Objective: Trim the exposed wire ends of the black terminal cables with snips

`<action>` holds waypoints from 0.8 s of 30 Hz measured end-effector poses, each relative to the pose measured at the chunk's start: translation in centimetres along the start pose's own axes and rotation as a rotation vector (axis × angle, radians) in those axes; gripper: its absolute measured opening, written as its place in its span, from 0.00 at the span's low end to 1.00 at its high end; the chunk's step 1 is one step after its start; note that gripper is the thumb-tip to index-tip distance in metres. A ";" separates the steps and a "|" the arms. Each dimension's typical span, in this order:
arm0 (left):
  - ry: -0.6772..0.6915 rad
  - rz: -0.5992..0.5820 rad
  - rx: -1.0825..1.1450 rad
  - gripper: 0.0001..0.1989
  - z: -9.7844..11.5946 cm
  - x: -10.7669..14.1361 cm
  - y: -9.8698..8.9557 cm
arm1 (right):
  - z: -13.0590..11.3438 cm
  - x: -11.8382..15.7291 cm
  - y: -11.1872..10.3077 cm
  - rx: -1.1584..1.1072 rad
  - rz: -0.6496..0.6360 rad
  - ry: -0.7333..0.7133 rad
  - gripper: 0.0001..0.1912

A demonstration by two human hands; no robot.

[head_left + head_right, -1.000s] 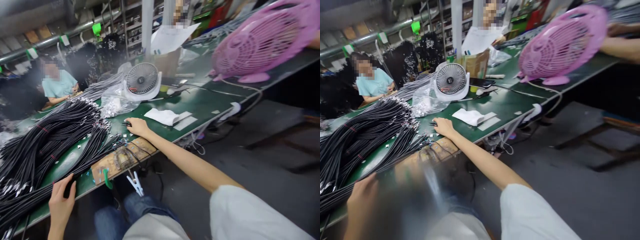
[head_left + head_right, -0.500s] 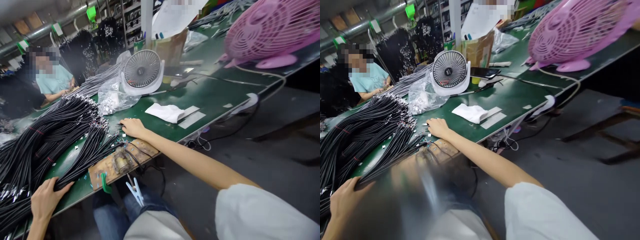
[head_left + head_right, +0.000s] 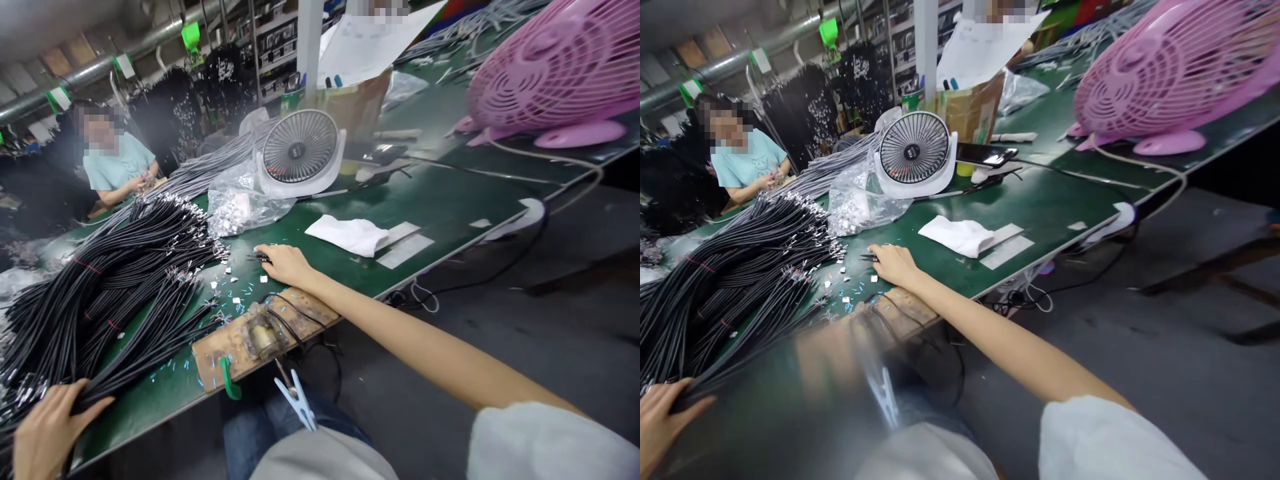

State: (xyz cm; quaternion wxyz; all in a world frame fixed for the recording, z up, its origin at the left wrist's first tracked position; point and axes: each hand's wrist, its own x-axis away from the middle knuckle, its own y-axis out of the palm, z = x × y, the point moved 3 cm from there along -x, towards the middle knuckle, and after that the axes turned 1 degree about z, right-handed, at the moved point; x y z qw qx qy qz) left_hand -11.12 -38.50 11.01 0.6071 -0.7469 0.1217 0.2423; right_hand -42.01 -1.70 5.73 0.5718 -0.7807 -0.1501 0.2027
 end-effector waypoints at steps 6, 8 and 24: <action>0.152 -0.006 -0.256 0.24 2.4 0.5 3.2 | 0.0 -0.2 0.3 0.008 -0.019 -0.005 0.21; 0.135 -0.121 -0.200 0.23 2.7 0.5 3.9 | -0.1 -0.2 0.5 0.021 -0.036 -0.006 0.20; -0.123 -0.264 0.361 0.16 16.7 -12.3 7.3 | -6.5 -2.4 -4.3 0.038 -0.012 -0.108 0.16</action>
